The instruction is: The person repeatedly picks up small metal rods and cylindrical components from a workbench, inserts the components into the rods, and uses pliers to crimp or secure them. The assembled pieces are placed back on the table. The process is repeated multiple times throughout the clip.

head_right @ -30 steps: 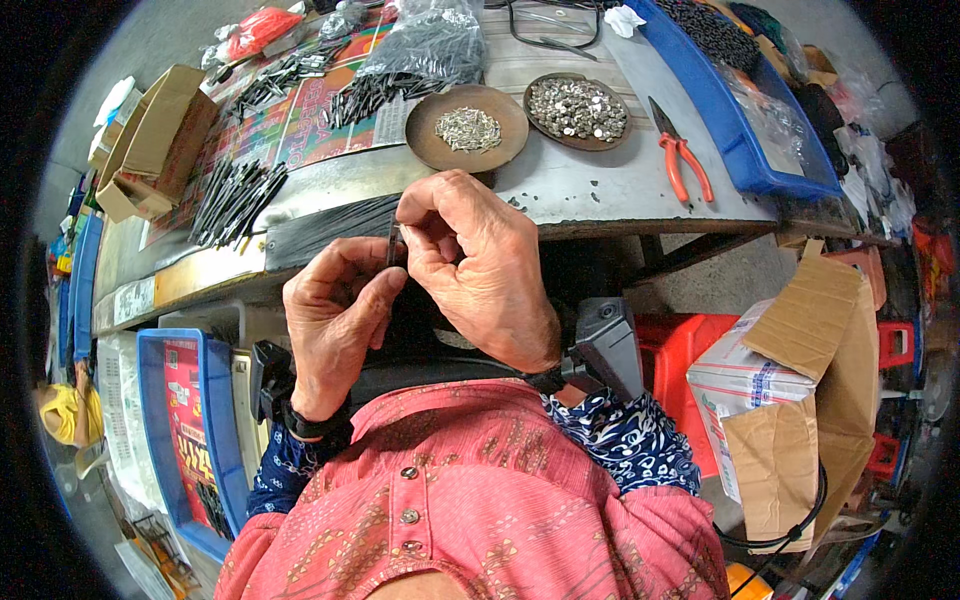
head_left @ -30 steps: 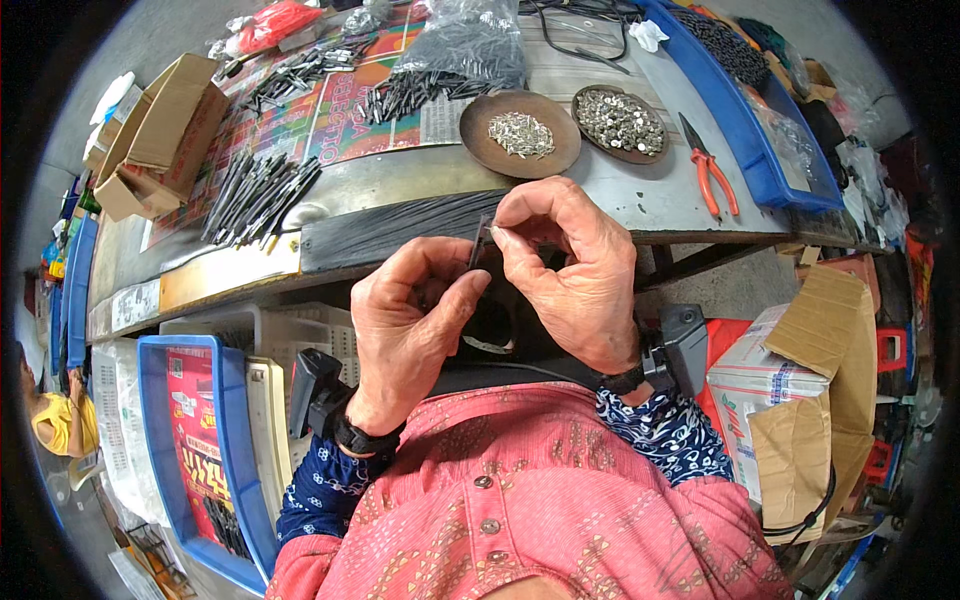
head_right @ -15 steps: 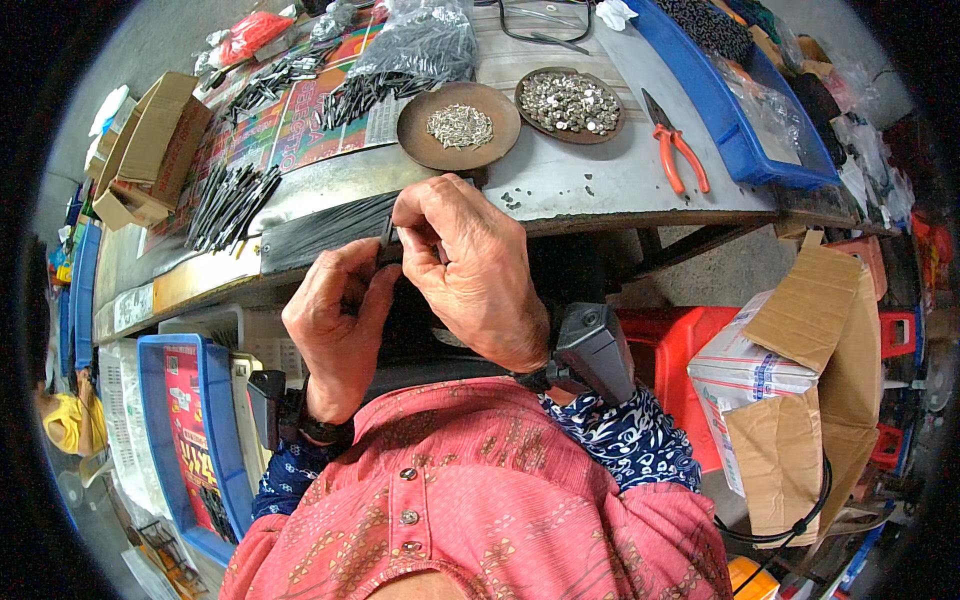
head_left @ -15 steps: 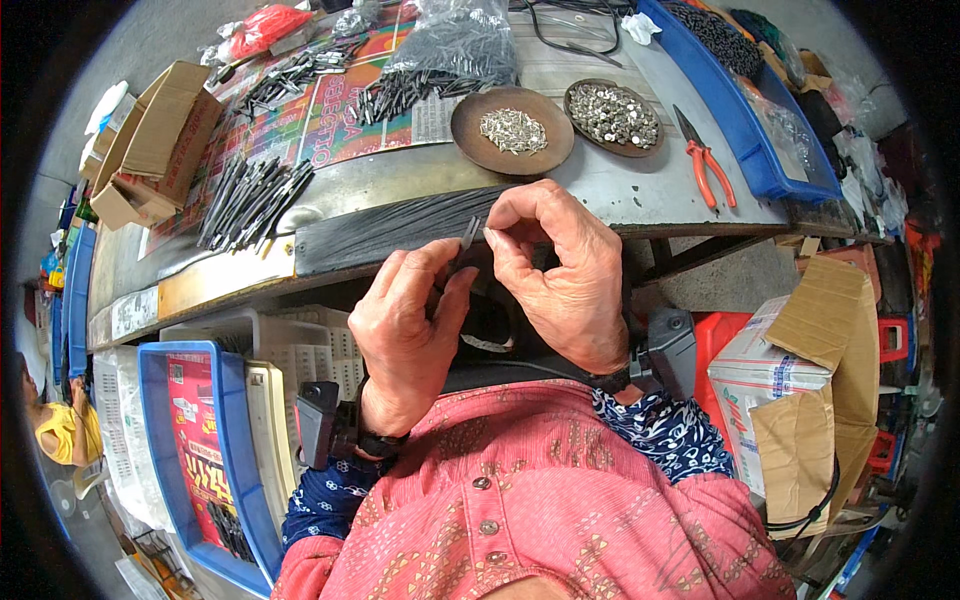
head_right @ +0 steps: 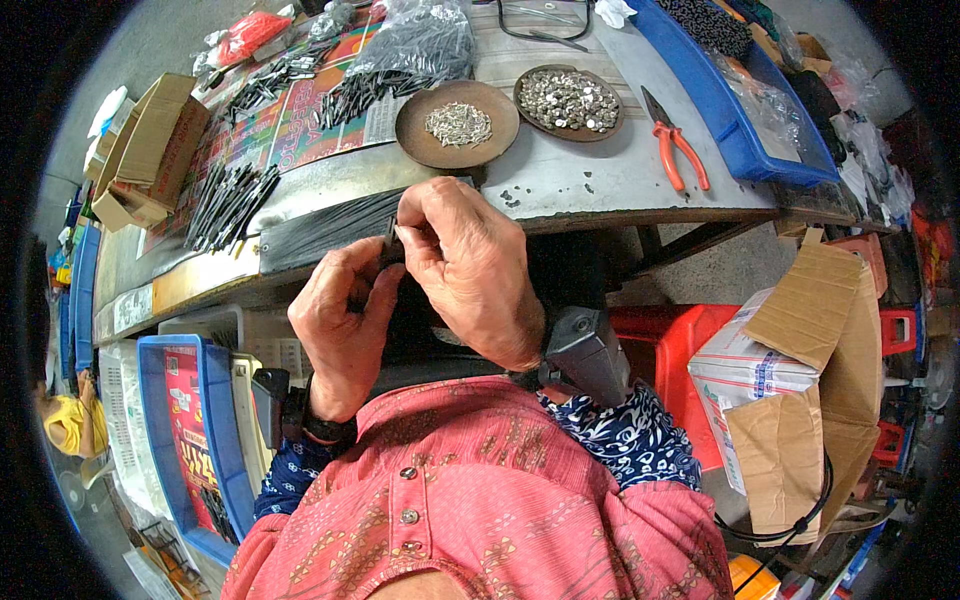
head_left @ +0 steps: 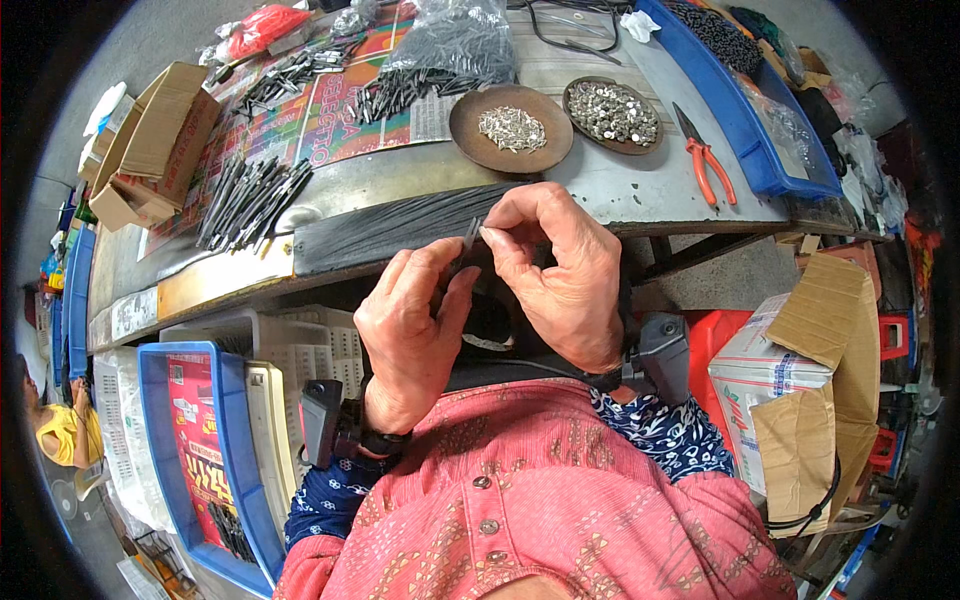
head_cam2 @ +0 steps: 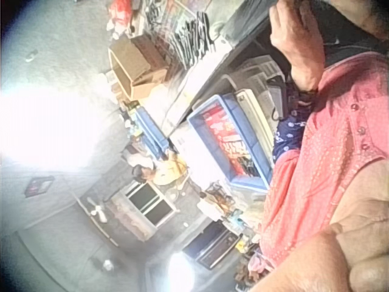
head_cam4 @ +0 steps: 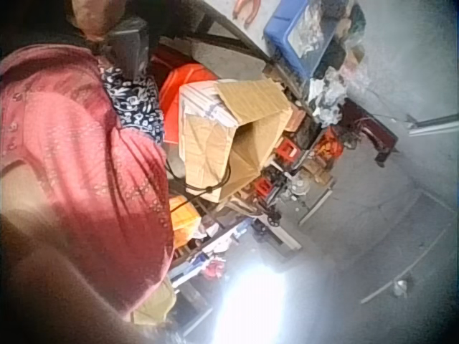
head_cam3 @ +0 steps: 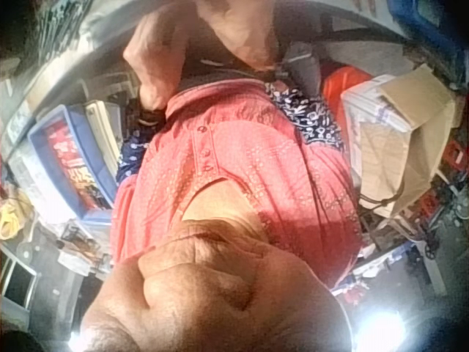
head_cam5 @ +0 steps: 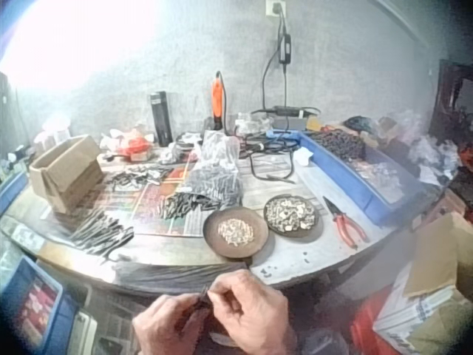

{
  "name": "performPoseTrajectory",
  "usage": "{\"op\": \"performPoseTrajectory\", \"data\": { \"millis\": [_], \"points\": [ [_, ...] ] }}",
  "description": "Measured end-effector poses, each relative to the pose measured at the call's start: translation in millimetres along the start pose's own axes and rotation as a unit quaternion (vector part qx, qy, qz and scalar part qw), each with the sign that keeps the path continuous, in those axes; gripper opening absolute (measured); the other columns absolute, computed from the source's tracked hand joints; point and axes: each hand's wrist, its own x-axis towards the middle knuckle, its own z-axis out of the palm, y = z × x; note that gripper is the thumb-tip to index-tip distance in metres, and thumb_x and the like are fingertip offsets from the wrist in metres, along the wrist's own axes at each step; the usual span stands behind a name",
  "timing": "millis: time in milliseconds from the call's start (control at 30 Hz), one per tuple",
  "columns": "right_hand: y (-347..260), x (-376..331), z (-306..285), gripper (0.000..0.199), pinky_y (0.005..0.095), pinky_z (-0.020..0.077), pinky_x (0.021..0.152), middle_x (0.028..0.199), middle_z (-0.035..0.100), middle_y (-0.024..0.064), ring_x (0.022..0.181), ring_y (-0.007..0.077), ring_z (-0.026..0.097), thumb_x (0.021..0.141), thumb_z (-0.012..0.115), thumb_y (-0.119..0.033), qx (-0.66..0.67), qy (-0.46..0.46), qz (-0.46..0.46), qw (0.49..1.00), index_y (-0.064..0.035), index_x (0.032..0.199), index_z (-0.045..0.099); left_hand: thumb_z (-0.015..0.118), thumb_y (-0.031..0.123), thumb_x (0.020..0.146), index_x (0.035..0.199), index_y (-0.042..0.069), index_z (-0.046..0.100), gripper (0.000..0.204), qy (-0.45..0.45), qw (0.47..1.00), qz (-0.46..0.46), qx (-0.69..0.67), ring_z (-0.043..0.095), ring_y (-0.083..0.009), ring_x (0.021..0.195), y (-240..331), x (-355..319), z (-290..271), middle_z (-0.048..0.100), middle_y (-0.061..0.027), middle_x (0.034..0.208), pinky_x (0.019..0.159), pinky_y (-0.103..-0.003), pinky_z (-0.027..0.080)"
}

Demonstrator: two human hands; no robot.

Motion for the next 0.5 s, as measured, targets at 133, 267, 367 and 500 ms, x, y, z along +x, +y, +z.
{"op": "performPoseTrajectory", "data": {
  "millis": [133, 267, 367, 500],
  "points": [
    [0.0, -0.5, -0.4, 0.021, 0.0215, 0.0505, 0.067, 0.086, 0.062, 0.003, 0.075, 0.007, 0.06, 0.081, 0.067, 0.009, 0.052, -0.013, 0.05, 0.997, -0.0007, 0.098, 0.058, 0.072, 0.003, 0.077, 0.101, 0.008, 0.064, 0.026, -0.001, 1.0, -0.008, -0.015, 0.059, -0.023, 0.061, -0.6, -1.2, 0.3, 0.062, -0.0084, 0.078, 0.055, -0.031, 0.049],
    [-1.7, -1.2, -1.6, 0.021, 0.0217, 0.0514, 0.071, 0.089, 0.063, 0.0034, 0.08, 0.0074, 0.061, 0.082, 0.066, 0.008, 0.09, -0.022, 0.107, 0.99, 0.0001, 0.1, 0.057, 0.072, 0.002, 0.076, 0.101, 0.007, 0.064, 0.026, 0.006, 1.0, 0.007, -0.012, 0.059, -0.0227, 0.061, -0.8, -0.5, 1.7, 0.061, -0.0086, 0.078, 0.055, -0.031, 0.049],
    [-2.0, -0.6, -1.3, 0.022, 0.0213, 0.051, 0.072, 0.09, 0.063, 0.0034, 0.082, 0.0075, 0.061, 0.083, 0.067, 0.008, 0.126, -0.016, 0.131, 0.983, 0.0003, 0.101, 0.056, 0.072, 0.001, 0.076, 0.101, 0.006, 0.064, 0.026, -0.001, 1.0, 0.009, -0.013, 0.059, -0.0207, 0.059, -0.9, -0.7, 0.6, 0.061, -0.0085, 0.077, 0.054, -0.03, 0.048],
    [2.2, 2.7, -1.8, 0.023, 0.02, 0.0501, 0.07, 0.091, 0.063, 0.0031, 0.081, 0.0072, 0.06, 0.083, 0.068, 0.006, 0.197, -0.023, 0.181, 0.963, -0.0004, 0.101, 0.055, 0.073, 0.0, 0.077, 0.099, 0.003, 0.065, 0.023, -0.021, 0.996, -0.019, -0.087, 0.057, -0.0149, 0.056, -1.7, -0.3, 0.2, 0.061, -0.0075, 0.076, 0.051, -0.026, 0.046]
  ]
}}
